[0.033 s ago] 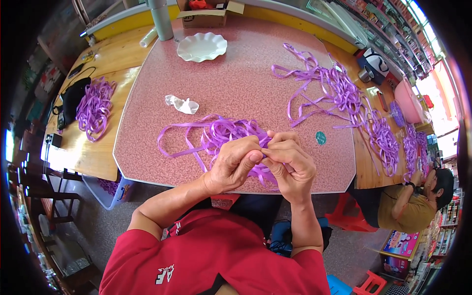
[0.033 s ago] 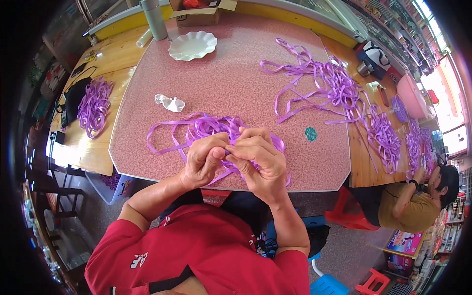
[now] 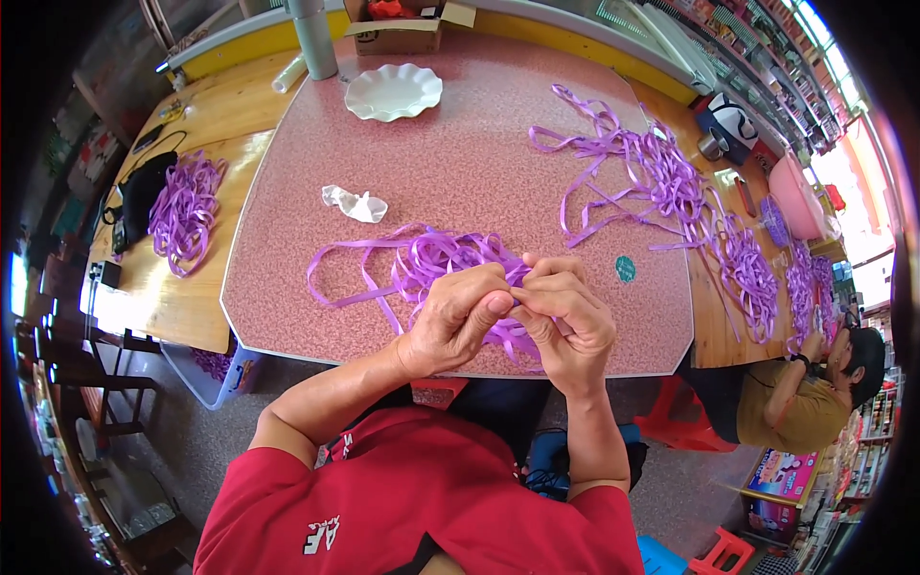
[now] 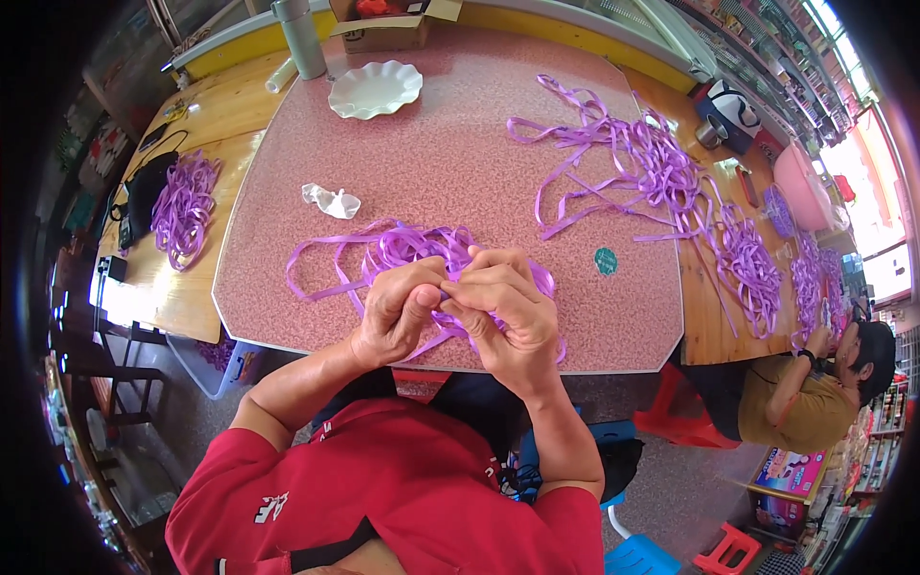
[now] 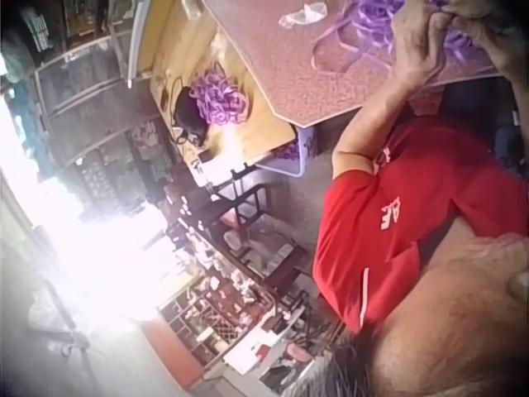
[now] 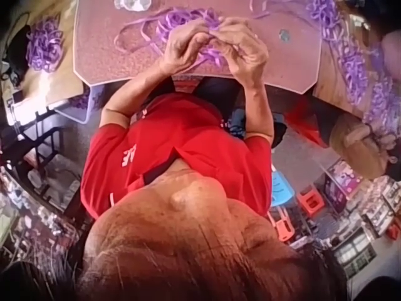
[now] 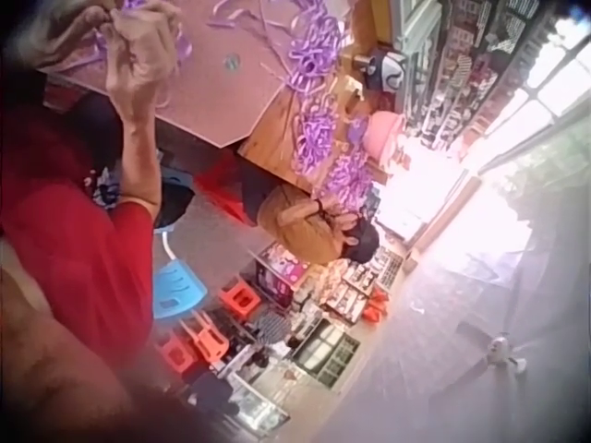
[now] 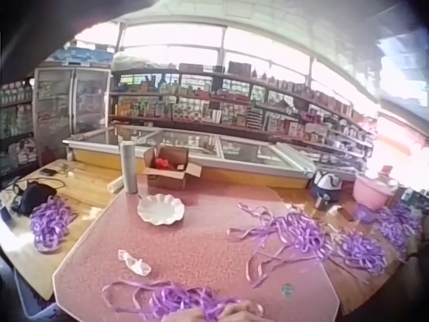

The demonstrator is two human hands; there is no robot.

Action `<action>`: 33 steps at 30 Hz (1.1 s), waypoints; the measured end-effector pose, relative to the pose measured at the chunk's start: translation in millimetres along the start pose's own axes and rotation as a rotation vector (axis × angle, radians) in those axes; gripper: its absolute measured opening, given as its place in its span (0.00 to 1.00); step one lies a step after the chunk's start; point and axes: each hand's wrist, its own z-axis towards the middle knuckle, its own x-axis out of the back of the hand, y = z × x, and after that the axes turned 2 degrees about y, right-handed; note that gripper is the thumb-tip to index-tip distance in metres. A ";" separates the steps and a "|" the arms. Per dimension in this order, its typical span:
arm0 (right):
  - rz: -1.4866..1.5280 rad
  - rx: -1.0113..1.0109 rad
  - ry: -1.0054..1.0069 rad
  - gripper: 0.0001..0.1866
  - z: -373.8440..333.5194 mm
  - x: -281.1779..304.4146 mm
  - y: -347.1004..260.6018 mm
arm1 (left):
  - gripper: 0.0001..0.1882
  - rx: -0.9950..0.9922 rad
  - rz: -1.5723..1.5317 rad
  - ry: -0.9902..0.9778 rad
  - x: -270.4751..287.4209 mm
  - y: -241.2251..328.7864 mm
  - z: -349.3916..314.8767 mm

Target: The recorder is knotting or braiding together long purple plastic strips at a workbench.

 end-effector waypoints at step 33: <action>-0.180 -0.397 0.016 0.07 1.3 43.3 57.0 | 0.16 0.113 0.176 -0.150 -16.1 -32.3 29.6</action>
